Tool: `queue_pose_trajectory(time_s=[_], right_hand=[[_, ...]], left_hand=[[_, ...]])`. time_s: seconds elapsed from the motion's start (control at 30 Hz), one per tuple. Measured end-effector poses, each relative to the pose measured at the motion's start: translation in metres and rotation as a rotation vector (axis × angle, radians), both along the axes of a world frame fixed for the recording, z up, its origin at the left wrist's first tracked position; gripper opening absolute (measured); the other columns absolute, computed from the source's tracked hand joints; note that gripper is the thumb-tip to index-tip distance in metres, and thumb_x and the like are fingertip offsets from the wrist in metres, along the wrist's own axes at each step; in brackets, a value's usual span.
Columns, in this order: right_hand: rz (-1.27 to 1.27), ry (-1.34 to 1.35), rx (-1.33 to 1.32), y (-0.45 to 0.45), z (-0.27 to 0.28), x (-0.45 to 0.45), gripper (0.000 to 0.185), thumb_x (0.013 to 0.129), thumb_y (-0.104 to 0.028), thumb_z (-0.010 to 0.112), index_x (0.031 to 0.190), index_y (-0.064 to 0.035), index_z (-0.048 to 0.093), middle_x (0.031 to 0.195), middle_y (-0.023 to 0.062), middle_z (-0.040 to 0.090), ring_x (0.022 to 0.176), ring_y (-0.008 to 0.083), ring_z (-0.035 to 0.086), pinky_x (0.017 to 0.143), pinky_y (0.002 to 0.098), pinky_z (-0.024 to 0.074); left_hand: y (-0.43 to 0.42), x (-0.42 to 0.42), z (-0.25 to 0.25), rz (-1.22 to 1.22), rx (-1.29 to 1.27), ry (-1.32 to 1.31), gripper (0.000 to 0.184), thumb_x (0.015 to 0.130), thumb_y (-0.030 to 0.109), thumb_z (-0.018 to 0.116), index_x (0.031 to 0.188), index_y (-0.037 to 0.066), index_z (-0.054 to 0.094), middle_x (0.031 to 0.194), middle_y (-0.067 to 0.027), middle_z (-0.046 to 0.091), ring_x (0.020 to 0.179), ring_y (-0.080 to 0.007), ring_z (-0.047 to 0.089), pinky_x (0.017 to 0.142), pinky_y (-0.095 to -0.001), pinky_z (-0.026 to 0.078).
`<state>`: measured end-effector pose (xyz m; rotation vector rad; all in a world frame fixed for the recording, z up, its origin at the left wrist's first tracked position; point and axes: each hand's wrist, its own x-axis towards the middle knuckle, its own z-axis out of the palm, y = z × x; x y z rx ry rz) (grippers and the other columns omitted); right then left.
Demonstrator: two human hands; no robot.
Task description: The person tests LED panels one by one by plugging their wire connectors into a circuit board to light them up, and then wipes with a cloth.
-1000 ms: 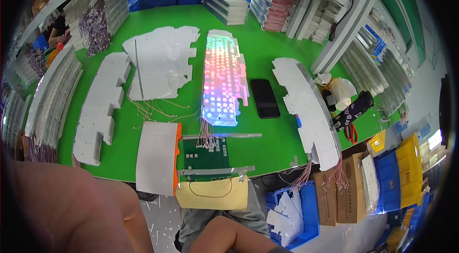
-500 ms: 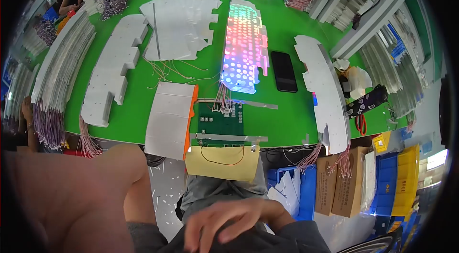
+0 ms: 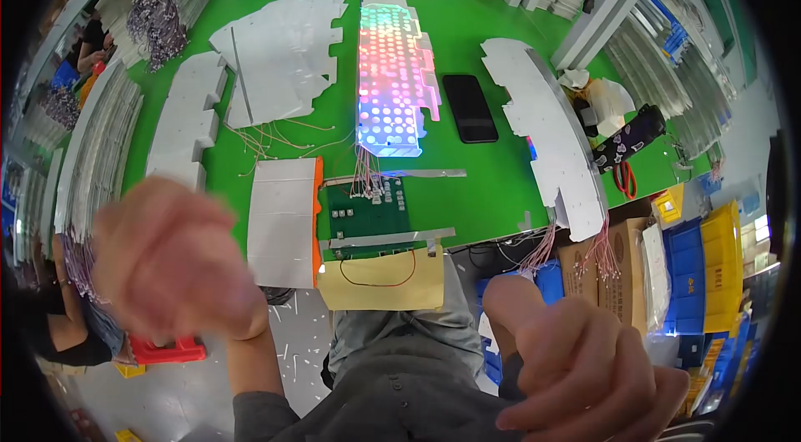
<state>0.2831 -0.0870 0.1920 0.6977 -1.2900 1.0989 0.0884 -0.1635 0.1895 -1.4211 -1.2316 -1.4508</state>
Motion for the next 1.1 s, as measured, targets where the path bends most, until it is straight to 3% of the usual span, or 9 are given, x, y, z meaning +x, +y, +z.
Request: queue_pose_trajectory(time_s=[0.07,0.13,0.17,0.23,0.3,0.37,0.47,0.63,1.1], right_hand=[[0.042,0.079,0.008,0.001,-0.003,-0.004,0.009,0.085,-0.015,0.058,0.09,-0.0121,0.05,0.063,0.0012,0.058,0.046,0.0095,0.05,0.047,0.0218,0.0321],[-0.088,-0.004,0.038,-0.001,-0.011,-0.004,0.009,0.086,-0.013,0.054,0.095,-0.0099,0.054,0.08,0.0042,0.063,0.063,0.0117,0.058,0.056,0.0229,0.0427],[0.074,-0.041,0.183,0.015,-0.005,-0.008,0.023,0.078,-0.006,0.06,0.095,-0.0147,0.048,0.067,0.007,0.064,0.055,0.0188,0.061,0.047,0.0252,0.0405],[-0.382,-0.263,-0.071,-0.003,-0.018,-0.004,0.017,0.076,-0.005,0.055,0.087,-0.0157,0.05,0.06,0.0012,0.061,0.05,0.0169,0.056,0.05,0.0284,0.0398],[-0.398,-0.521,0.057,0.037,-0.039,-0.017,0.018,0.073,0.005,0.054,0.085,-0.0051,0.062,0.067,0.0011,0.054,0.055,0.0107,0.046,0.051,0.0218,0.0373],[-0.554,-0.874,-0.204,0.064,-0.083,-0.04,0.012,0.08,-0.001,0.05,0.081,-0.0036,0.061,0.062,0.0008,0.052,0.054,0.0097,0.041,0.05,0.0203,0.0344],[-0.7,-1.229,-0.206,0.111,-0.144,-0.059,0.005,0.08,-0.006,0.059,0.082,-0.0017,0.062,0.068,0.0004,0.053,0.054,0.007,0.041,0.05,0.0186,0.0333],[-0.551,-1.261,-0.127,0.119,-0.195,-0.057,0.005,0.079,-0.006,0.062,0.082,-0.0014,0.061,0.069,0.0001,0.053,0.053,0.0077,0.04,0.05,0.0196,0.0338],[-0.737,-1.225,0.0,0.115,-0.201,-0.059,0.006,0.078,-0.005,0.06,0.078,-0.002,0.054,0.076,0.0017,0.052,0.057,0.0168,0.047,0.054,0.0267,0.0392]], left_hand=[[0.043,0.002,-0.014,-0.129,0.049,-0.277,0.016,0.08,0.01,0.048,0.079,0.002,0.062,0.065,-0.0046,0.056,0.049,-0.0108,0.04,0.048,-0.0233,0.033],[0.078,-0.015,-0.031,-0.155,-0.197,-0.391,0.011,0.079,0.007,0.053,0.084,0.002,0.062,0.066,-0.0014,0.058,0.052,-0.0098,0.044,0.048,-0.0227,0.034],[0.099,-0.025,-0.046,-0.154,-0.306,-0.467,0.011,0.079,0.009,0.055,0.084,0.003,0.062,0.066,-0.0019,0.058,0.052,-0.0104,0.045,0.047,-0.0241,0.034],[0.143,-0.051,-0.088,-0.032,-0.545,-0.546,0.015,0.08,0.017,0.057,0.086,0.004,0.062,0.064,-0.0028,0.058,0.052,-0.0131,0.048,0.048,-0.0274,0.037],[0.164,-0.074,-0.134,0.103,-0.703,-0.535,0.022,0.081,0.023,0.058,0.085,0.002,0.062,0.063,-0.0042,0.057,0.052,-0.0143,0.05,0.049,-0.0276,0.039],[0.169,-0.081,-0.174,0.059,-0.772,-0.611,0.023,0.081,0.023,0.059,0.084,0.001,0.062,0.062,-0.0044,0.057,0.053,-0.0139,0.05,0.049,-0.0269,0.039],[0.168,-0.086,-0.212,-0.078,-0.995,-0.778,0.024,0.08,0.023,0.06,0.082,-0.001,0.063,0.061,-0.005,0.057,0.053,-0.0126,0.051,0.048,-0.0248,0.04],[0.158,-0.08,-0.207,-0.409,-0.953,-1.063,0.023,0.08,0.021,0.062,0.079,-0.002,0.063,0.061,-0.0051,0.056,0.052,-0.0102,0.049,0.046,-0.021,0.038],[0.155,-0.082,-0.191,-0.628,-1.011,-1.341,0.013,0.087,0.016,0.054,0.085,0.004,0.059,0.059,0.0003,0.049,0.047,-0.0057,0.042,0.042,-0.0165,0.031]])
